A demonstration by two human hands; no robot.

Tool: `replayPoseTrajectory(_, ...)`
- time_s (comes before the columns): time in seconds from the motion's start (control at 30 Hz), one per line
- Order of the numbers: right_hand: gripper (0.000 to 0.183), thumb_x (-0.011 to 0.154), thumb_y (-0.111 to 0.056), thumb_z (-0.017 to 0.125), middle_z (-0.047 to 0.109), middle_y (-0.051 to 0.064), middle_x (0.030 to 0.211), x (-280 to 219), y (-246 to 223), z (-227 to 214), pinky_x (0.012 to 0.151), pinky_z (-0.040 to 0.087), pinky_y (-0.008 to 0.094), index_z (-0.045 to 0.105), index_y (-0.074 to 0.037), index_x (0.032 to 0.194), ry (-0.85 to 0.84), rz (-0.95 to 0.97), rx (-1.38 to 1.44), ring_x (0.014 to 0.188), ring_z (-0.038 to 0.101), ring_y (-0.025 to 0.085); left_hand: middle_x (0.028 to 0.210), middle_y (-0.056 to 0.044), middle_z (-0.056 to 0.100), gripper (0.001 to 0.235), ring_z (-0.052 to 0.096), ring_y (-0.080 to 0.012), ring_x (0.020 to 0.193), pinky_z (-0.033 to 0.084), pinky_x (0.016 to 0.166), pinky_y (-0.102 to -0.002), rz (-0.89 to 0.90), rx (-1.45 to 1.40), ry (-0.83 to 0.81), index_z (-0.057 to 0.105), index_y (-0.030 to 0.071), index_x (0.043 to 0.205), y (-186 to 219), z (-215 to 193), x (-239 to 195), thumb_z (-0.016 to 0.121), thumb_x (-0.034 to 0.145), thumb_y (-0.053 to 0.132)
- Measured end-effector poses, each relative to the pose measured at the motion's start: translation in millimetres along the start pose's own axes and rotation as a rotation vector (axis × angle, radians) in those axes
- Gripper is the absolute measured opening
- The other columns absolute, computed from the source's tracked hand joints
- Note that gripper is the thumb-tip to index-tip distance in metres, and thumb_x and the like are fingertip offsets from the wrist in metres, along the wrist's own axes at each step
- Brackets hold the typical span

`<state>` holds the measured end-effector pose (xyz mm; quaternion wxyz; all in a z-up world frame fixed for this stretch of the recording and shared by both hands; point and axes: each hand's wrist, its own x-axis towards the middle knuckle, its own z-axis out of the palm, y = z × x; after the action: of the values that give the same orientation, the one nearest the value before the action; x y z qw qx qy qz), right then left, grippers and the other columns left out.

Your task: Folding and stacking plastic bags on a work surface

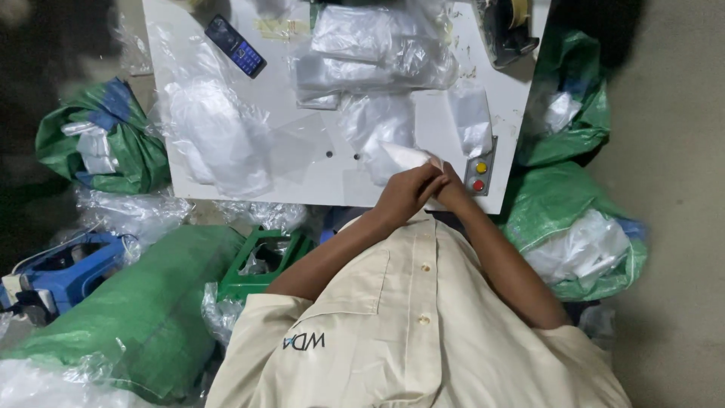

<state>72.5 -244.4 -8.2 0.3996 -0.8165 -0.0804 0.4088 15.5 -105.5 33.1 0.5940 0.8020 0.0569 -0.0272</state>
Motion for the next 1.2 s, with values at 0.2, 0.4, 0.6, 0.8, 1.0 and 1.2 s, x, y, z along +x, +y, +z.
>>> replayPoseTrajectory(0.2,0.024,0.100,-0.012,0.056,0.068,0.017,0.057,17.7,-32.9,0.3,0.040,0.053,0.043,0.071,0.002,0.088,0.172,0.099,-0.109,0.044,0.067,0.032,0.080,-0.015,0.072,0.018,0.070,-0.0365,0.072,0.054,0.071,-0.048,-0.217,-0.075,0.062,0.066,0.019,0.121,-36.5,-7.0,-4.8,0.059,0.107,0.028)
replayPoseTrajectory(0.4,0.025,0.103,-0.032,0.046,0.048,0.017,0.096,52.4,97.7,-5.8,0.057,0.055,0.053,0.053,-0.008,0.110,0.383,0.237,0.291,0.070,0.069,0.045,0.095,-0.016,0.075,0.019,0.074,-0.0408,0.092,0.057,0.080,-0.055,-0.327,0.102,-0.014,0.070,0.014,0.113,-96.0,6.5,-11.8,0.064,0.100,0.027)
replayPoseTrajectory(0.6,0.058,0.105,-0.062,0.055,0.064,0.019,0.114,50.8,121.1,-24.8,0.044,0.065,0.040,0.055,-0.008,0.126,0.708,0.217,0.666,0.071,0.074,0.044,0.101,-0.015,0.076,0.024,0.071,-0.0428,0.101,0.056,0.088,-0.056,-0.545,0.013,0.020,0.072,0.020,0.114,-138.2,5.2,-23.6,0.062,0.102,0.038)
replayPoseTrajectory(0.8,0.014,0.100,-0.022,0.069,0.063,0.005,0.051,66.1,132.7,-27.5,0.040,0.039,0.029,0.074,-0.015,0.111,0.613,0.084,0.028,0.045,0.062,0.018,0.093,-0.006,0.076,0.024,0.073,-0.0316,0.097,0.056,0.087,-0.048,-0.691,-0.096,0.221,0.073,0.022,0.109,-181.4,7.3,-37.0,0.062,0.101,0.042)
replayPoseTrajectory(1.0,0.016,0.111,-0.016,0.058,0.067,0.013,0.071,59.5,-15.4,-38.1,0.044,0.049,0.028,0.068,-0.003,0.115,0.391,-0.220,0.200,0.047,0.063,0.020,0.101,-0.025,0.065,0.025,0.066,-0.0457,0.102,0.054,0.091,-0.054,-0.647,0.004,0.541,0.068,0.004,0.112,-180.0,-8.3,-40.0,0.064,0.098,0.024)
replayPoseTrajectory(1.2,0.053,0.105,-0.044,0.060,0.065,0.007,0.127,117.0,-106.2,-45.6,0.065,0.054,0.027,0.047,-0.007,0.140,0.272,-0.380,0.114,0.068,0.065,0.012,0.126,-0.012,0.060,0.042,0.066,-0.0244,0.107,0.054,0.094,-0.037,-0.714,-0.185,0.716,0.059,0.008,0.129,-169.5,-6.7,-30.3,0.060,0.098,0.035)
